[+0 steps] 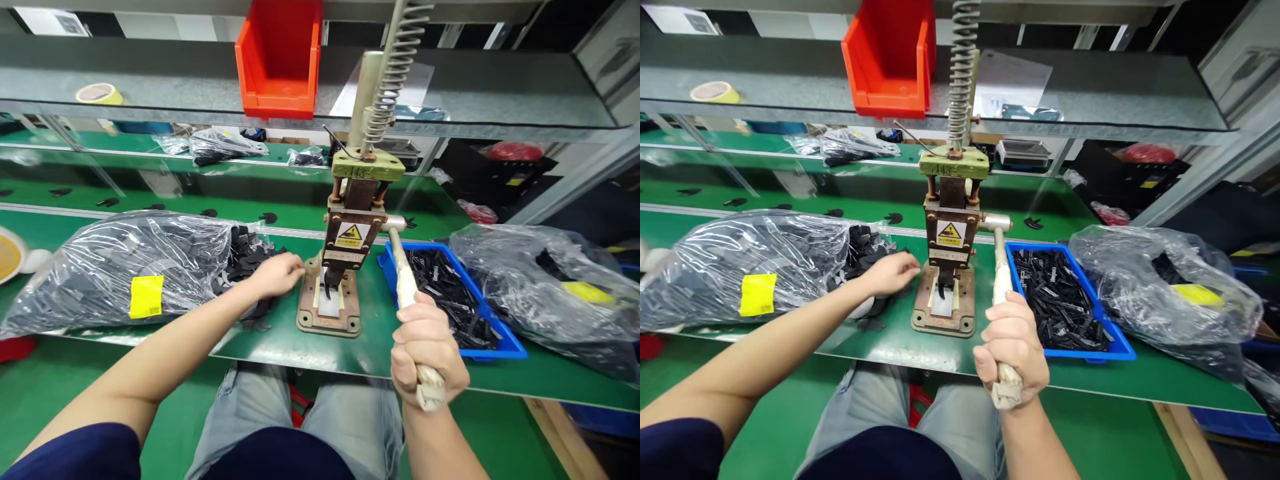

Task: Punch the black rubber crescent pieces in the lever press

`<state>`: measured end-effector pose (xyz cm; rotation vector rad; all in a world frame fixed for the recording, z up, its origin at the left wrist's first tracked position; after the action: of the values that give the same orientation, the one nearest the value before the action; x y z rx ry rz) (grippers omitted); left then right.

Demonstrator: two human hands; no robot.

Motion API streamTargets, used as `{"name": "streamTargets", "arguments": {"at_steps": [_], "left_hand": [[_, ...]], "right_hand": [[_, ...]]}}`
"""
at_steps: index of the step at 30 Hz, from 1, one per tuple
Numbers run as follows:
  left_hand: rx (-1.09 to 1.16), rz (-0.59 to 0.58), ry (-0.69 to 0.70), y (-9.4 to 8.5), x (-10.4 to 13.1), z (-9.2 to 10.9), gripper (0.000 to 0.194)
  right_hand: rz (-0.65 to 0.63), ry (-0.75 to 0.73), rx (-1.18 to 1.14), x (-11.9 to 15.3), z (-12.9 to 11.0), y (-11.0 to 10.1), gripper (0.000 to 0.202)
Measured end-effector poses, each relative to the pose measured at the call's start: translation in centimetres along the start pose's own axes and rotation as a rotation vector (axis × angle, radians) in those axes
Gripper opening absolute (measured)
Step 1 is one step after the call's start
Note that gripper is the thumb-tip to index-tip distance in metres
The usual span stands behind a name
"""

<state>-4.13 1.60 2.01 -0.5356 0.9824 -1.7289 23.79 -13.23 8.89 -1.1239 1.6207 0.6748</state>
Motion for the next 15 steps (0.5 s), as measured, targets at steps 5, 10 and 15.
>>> {"name": "streamTargets", "arguments": {"at_steps": [5,10,15], "left_hand": [[-0.371,-0.037,-0.285,-3.7,-4.9,-6.8,0.045],[-0.392,-0.109,-0.375,-2.4,-8.1,-8.1,0.054],[-0.333,-0.111,-0.354,-1.6,-8.5,-7.5,0.031]], "right_hand": [[0.026,0.001,-0.002,0.1,0.1,0.1,0.016],[-0.002,-0.017,0.015,0.1,0.1,-0.1,0.014],[-0.026,-0.013,0.034,0.1,0.1,-0.2,0.013]]}}
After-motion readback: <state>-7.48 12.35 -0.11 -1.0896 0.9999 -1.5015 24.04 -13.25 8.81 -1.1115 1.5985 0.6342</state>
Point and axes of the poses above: each hand's wrist, its own x-axis away from the middle knuckle, its own y-axis out of the palm, z = x × y, the point moved 4 cm from there along -x, towards the middle knuckle, and after that the axes turned 6 degrees about x, right-handed, at the moved point
